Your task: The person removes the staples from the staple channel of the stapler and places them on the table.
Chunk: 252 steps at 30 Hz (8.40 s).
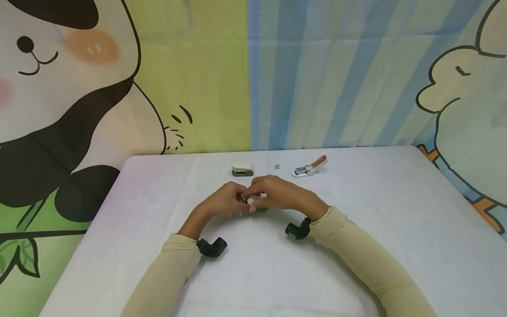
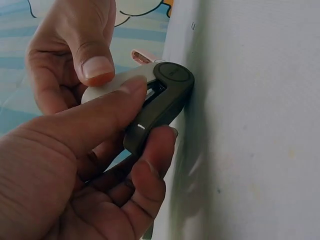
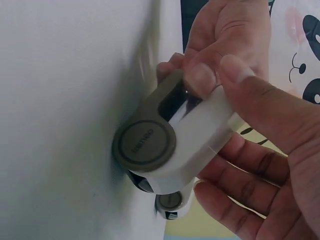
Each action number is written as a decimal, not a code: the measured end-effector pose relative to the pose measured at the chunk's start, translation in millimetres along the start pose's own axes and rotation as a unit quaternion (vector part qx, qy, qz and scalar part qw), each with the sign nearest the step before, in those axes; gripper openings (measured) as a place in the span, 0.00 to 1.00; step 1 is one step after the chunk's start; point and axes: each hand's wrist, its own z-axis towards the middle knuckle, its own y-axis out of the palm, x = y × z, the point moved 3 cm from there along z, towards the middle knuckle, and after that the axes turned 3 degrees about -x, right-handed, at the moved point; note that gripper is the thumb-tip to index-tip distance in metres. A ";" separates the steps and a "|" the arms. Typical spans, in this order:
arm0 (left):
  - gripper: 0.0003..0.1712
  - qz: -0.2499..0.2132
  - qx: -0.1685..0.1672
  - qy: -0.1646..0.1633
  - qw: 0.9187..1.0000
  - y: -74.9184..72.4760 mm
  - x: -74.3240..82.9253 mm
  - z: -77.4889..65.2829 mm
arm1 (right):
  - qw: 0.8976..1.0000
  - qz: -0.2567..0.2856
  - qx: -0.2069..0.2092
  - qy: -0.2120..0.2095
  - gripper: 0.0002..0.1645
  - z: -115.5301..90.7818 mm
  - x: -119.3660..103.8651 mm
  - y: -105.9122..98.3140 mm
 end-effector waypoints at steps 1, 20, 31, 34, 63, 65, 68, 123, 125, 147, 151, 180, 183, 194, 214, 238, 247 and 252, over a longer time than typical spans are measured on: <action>0.08 -0.003 -0.002 0.000 1.000 0.7 -0.1 -0.2 | 1.000 0.000 0.002 -0.010 0.19 -0.3 0.8 1.3; 0.08 -0.030 -0.006 0.068 0.997 3.0 -14.2 4.0 | 0.997 -0.069 -0.009 -0.022 0.12 -0.4 -3.8 8.2; 0.05 0.009 -0.002 0.073 0.997 -1.7 -13.4 1.5 | 0.999 0.046 0.003 -0.009 0.09 -4.0 6.7 -8.7; 0.04 0.005 -0.003 0.077 0.997 -2.1 -11.8 1.1 | 0.999 0.050 -0.002 -0.009 0.09 -4.4 6.7 -10.5; 0.12 0.006 -0.001 0.049 0.999 -2.7 -15.0 -2.3 | 0.996 -0.026 0.060 0.068 0.02 -22.5 0.7 -37.0; 0.10 0.006 0.000 0.054 0.999 -2.5 -15.2 -2.5 | 0.996 -0.016 0.083 0.040 0.04 -15.8 -7.4 -28.7; 0.06 -0.002 0.005 0.061 0.998 -1.2 -14.7 -1.7 | 0.998 -0.006 0.060 0.032 0.06 -5.6 -13.5 -11.2; 0.10 -0.009 0.008 0.038 0.999 1.4 -17.7 0.0 | 0.986 -0.104 0.119 0.049 0.03 -11.7 12.6 -15.9; 0.10 -0.009 0.008 0.037 0.999 1.4 -17.2 -0.1 | 0.987 -0.067 0.141 0.035 0.02 -14.1 24.3 -20.2; 0.13 -0.026 0.000 0.023 0.999 -2.4 9.8 -9.5 | 0.972 0.013 0.178 0.151 0.03 -31.3 99.3 -19.9; 0.13 -0.024 0.004 0.021 0.999 0.1 -6.3 -1.5 | 0.973 0.015 0.173 0.150 0.04 -31.4 103.5 -18.8; 0.12 -0.028 0.012 0.024 0.999 1.2 -15.9 -0.2 | 0.979 -0.029 0.118 0.165 0.03 -34.6 101.9 -22.9; 0.12 -0.029 0.012 0.023 0.999 1.6 -16.5 0.1 | 0.976 -0.021 0.122 0.179 0.03 -35.7 102.1 -25.2; 0.12 -0.036 0.007 0.018 0.999 0.2 -12.1 0.6 | 0.982 0.062 0.106 0.145 0.15 -37.4 74.1 -45.3; 0.10 0.004 0.020 0.012 1.000 2.1 -5.2 0.4 | 0.972 0.019 -0.172 0.157 0.12 -29.0 26.4 -35.7; 0.12 0.149 0.039 0.052 0.987 64.8 50.0 96.8 | 0.949 0.013 -0.119 0.291 0.09 -110.5 70.1 -86.3; 0.13 0.191 0.062 0.038 0.979 82.6 64.1 122.1 | 0.941 0.025 -0.104 0.320 0.13 -127.3 85.0 -97.5; 0.14 0.198 0.054 0.020 0.978 84.3 61.4 128.0 | 0.940 0.029 -0.101 0.325 0.13 -127.0 90.7 -95.6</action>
